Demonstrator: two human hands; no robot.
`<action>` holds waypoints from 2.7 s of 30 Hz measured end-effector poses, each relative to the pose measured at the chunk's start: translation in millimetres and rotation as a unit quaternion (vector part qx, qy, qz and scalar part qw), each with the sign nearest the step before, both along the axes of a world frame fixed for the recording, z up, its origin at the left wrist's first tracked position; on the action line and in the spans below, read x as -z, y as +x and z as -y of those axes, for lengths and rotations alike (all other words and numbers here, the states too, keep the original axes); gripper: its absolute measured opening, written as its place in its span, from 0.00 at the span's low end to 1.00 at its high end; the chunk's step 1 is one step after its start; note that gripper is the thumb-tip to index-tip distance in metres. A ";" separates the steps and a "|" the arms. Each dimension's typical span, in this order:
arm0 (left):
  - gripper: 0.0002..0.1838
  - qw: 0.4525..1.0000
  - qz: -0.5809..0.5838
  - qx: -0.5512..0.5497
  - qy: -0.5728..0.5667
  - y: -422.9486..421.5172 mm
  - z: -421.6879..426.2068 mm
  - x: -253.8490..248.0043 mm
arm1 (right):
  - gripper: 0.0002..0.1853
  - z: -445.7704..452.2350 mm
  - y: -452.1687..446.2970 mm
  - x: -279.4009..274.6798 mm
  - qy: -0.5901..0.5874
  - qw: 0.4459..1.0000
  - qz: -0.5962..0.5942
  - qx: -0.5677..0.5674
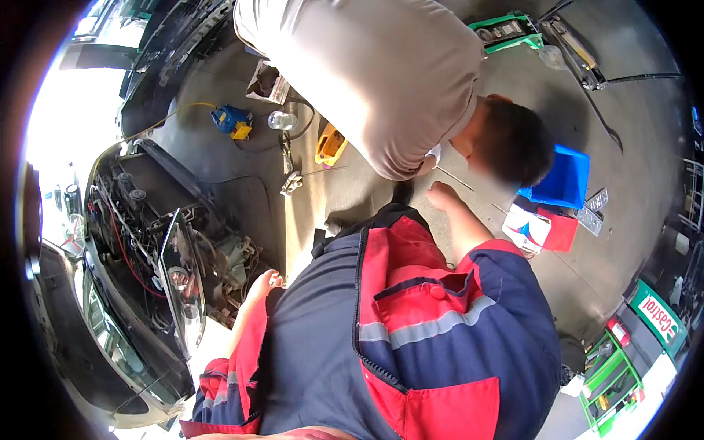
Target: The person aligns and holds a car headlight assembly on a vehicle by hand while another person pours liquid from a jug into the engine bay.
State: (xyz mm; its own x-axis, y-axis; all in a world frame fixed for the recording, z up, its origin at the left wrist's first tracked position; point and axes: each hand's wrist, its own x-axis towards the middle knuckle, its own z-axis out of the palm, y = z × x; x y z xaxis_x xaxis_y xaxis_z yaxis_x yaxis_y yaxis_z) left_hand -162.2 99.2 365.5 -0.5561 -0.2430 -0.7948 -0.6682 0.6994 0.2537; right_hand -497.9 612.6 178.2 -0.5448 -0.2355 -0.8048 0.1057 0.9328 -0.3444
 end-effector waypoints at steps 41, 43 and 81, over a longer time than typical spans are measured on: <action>0.17 0.947 -0.114 -0.254 -0.157 156.9 35.8 42.4 | 0.22 168.2 50.5 -66.6 0.015 0.976 -0.054 -0.212; 0.19 0.939 -0.144 -0.268 -0.159 154.4 43.2 31.1 | 0.22 172.1 49.7 -65.9 0.021 0.971 -0.062 -0.230; 0.28 0.915 -0.085 -0.390 -0.059 202.8 105.6 13.6 | 0.20 357.4 43.3 -22.7 -0.111 0.837 0.066 -0.532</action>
